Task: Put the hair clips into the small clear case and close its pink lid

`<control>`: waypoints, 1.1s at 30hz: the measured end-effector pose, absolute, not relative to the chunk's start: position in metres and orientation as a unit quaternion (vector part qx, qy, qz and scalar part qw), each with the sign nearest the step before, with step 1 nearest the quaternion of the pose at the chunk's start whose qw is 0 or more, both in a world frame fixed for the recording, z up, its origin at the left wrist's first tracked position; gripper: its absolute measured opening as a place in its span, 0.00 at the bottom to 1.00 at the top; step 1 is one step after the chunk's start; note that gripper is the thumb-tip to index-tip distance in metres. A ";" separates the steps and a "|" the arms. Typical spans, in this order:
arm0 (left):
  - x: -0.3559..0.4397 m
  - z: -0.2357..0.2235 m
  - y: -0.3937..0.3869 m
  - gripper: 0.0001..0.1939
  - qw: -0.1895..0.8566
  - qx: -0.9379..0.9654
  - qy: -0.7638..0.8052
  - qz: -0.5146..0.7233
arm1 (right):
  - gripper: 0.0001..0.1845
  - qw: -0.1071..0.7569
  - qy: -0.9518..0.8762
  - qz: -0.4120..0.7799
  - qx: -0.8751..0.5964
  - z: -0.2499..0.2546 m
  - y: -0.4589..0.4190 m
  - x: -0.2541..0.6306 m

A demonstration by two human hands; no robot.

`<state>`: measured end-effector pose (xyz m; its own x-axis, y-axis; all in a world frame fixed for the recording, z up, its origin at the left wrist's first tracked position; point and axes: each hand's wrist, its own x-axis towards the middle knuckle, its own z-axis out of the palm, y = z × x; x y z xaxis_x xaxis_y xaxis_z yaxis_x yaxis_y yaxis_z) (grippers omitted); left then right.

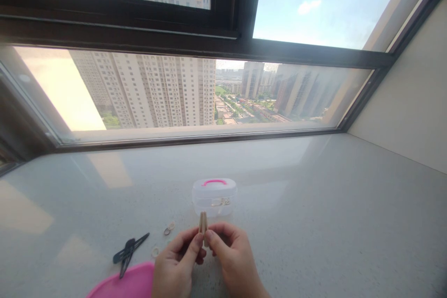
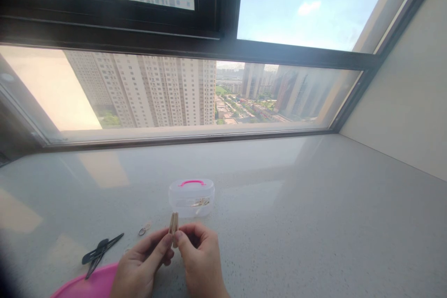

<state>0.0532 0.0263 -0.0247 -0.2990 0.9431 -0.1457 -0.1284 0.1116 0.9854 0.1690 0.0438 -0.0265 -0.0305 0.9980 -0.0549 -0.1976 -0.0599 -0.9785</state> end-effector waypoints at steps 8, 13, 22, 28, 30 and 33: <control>0.055 -0.023 0.026 0.17 0.484 0.342 0.561 0.578 | 0.14 0.523 -0.434 0.573 -0.457 -0.027 0.043 0.167; 0.054 -0.023 0.026 0.17 0.486 0.348 0.565 0.568 | 0.14 0.522 -0.429 0.568 -0.469 -0.026 0.044 0.167; 0.051 -0.025 0.025 0.16 0.458 0.386 0.578 0.554 | 0.12 0.533 -0.430 0.576 -0.445 -0.024 0.044 0.167; 0.051 -0.023 0.026 0.15 0.451 0.392 0.580 0.553 | 0.10 0.538 -0.413 0.590 -0.439 -0.022 0.043 0.166; 0.051 -0.022 0.026 0.15 0.451 0.390 0.582 0.553 | 0.10 0.536 -0.410 0.598 -0.433 -0.021 0.043 0.166; 0.051 -0.021 0.026 0.15 0.451 0.396 0.583 0.547 | 0.10 0.534 -0.413 0.596 -0.435 -0.022 0.043 0.166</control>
